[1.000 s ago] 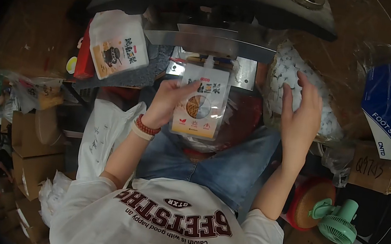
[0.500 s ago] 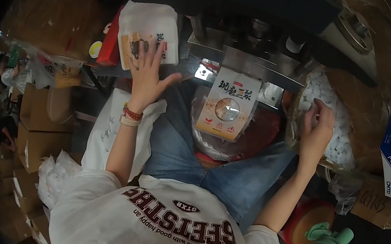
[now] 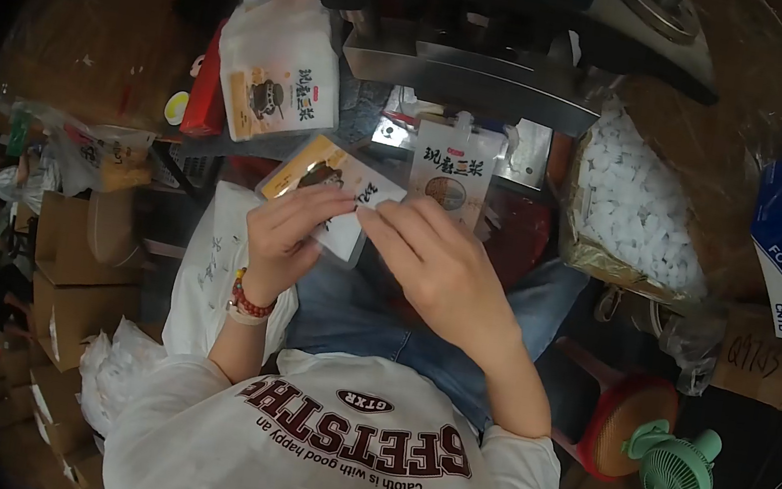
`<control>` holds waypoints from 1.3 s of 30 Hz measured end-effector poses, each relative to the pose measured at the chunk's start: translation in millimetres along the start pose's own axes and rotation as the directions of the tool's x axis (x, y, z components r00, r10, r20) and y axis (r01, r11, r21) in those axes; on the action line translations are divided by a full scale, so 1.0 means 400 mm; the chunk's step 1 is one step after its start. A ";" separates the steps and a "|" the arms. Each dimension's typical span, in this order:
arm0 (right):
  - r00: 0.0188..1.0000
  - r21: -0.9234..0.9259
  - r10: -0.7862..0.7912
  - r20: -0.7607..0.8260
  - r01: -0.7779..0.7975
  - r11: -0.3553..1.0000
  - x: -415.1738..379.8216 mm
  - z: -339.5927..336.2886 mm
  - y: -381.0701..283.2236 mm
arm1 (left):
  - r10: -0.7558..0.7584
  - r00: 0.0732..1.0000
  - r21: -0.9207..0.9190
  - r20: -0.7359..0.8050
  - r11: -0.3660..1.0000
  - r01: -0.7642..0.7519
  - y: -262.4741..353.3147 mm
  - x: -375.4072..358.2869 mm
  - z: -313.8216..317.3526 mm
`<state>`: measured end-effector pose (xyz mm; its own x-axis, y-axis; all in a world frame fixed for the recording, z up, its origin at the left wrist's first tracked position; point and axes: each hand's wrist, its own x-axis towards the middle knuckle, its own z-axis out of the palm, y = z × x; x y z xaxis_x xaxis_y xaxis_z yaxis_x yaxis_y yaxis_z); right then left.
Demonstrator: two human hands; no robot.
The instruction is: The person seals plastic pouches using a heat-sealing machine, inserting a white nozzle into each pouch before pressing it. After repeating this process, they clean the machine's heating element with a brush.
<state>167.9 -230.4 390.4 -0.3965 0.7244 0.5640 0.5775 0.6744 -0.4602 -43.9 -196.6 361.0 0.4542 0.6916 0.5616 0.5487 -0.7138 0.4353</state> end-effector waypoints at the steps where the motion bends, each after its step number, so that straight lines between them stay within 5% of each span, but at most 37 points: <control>1: 1.000 -0.008 0.003 -0.002 -0.003 1.000 0.003 -0.017 -0.003 | 0.007 1.000 -0.132 0.024 0.991 -0.004 0.006 0.007 -0.012; 4: 0.997 0.161 -0.045 -0.070 0.056 0.985 -0.013 -0.061 0.000 | 0.016 0.995 -0.389 0.097 0.921 0.023 0.019 0.020 -0.004; 7: 0.870 0.374 0.326 -0.371 -0.181 0.909 -0.043 -0.073 0.022 | -0.068 0.997 -0.401 0.044 0.913 0.080 0.000 0.031 0.055; 10: 0.863 0.548 0.395 -0.315 -0.174 0.818 -0.060 -0.061 0.032 | -0.044 0.999 -0.344 0.017 0.938 0.047 0.025 0.044 0.072; 12: 0.939 0.257 0.264 -0.222 -0.205 0.944 -0.055 -0.048 0.042 | -0.018 1.000 -0.310 0.014 0.950 0.021 0.034 0.050 0.071; 14: 0.949 0.290 0.241 -0.202 -0.177 0.941 -0.060 -0.048 0.048 | 0.006 1.000 -0.271 0.002 0.963 -0.006 0.035 0.055 0.070; 16: 0.977 0.091 0.146 -0.157 -0.133 0.987 -0.057 -0.071 0.039 | 0.011 0.994 -0.274 0.105 0.961 0.018 0.035 0.047 0.064; 17: 0.976 0.094 0.151 -0.157 -0.137 0.986 -0.057 -0.076 0.033 | 0.010 0.994 -0.274 0.110 0.961 0.021 0.034 0.046 0.067; 20: 0.855 0.482 0.408 -0.319 -0.224 0.847 -0.064 -0.073 0.038 | -0.025 0.998 -0.294 0.056 0.955 0.040 0.030 0.044 0.082; 26: 0.959 0.200 0.218 -0.180 -0.182 0.963 -0.077 -0.054 0.062 | -0.016 0.999 -0.196 0.032 0.980 0.022 0.049 0.048 0.076; 29: 0.977 0.121 0.183 -0.109 -0.169 0.978 -0.079 -0.063 0.058 | -0.016 0.989 -0.243 0.144 0.969 0.051 0.055 0.053 0.072; 32: 0.951 0.111 0.269 -0.152 -0.254 0.961 -0.077 -0.043 0.075 | -0.117 0.950 -0.495 0.289 0.831 0.253 0.025 0.021 0.143; 34: 0.881 0.131 0.384 -0.277 -0.362 0.923 -0.077 -0.056 0.090 | -0.359 0.727 -0.582 0.585 0.439 0.685 0.003 0.012 0.208; 35: 0.840 0.150 0.436 -0.322 -0.410 0.900 -0.090 -0.087 0.102 | -0.361 0.730 -0.585 0.580 0.440 0.682 0.001 0.031 0.208; 37: 0.757 0.135 0.488 -0.434 -0.481 0.866 -0.107 -0.141 0.132 | -0.487 0.516 -0.506 0.705 0.164 0.847 -0.006 0.074 0.200; 38: 0.712 0.072 0.524 -0.467 -0.560 0.825 -0.108 -0.168 0.141 | -0.488 0.544 -0.639 0.683 -0.038 0.768 -0.015 0.088 0.217; 39: 0.657 0.023 0.565 -0.500 -0.642 0.767 -0.097 -0.181 0.155 | -0.490 0.544 -0.641 0.681 -0.039 0.767 -0.024 0.110 0.225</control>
<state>271.0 -226.9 389.8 0.4224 0.7849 0.4533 0.6805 0.0557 -0.7306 34.1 -149.4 318.3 0.4564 0.8013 -0.3869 -0.1226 0.4872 0.8646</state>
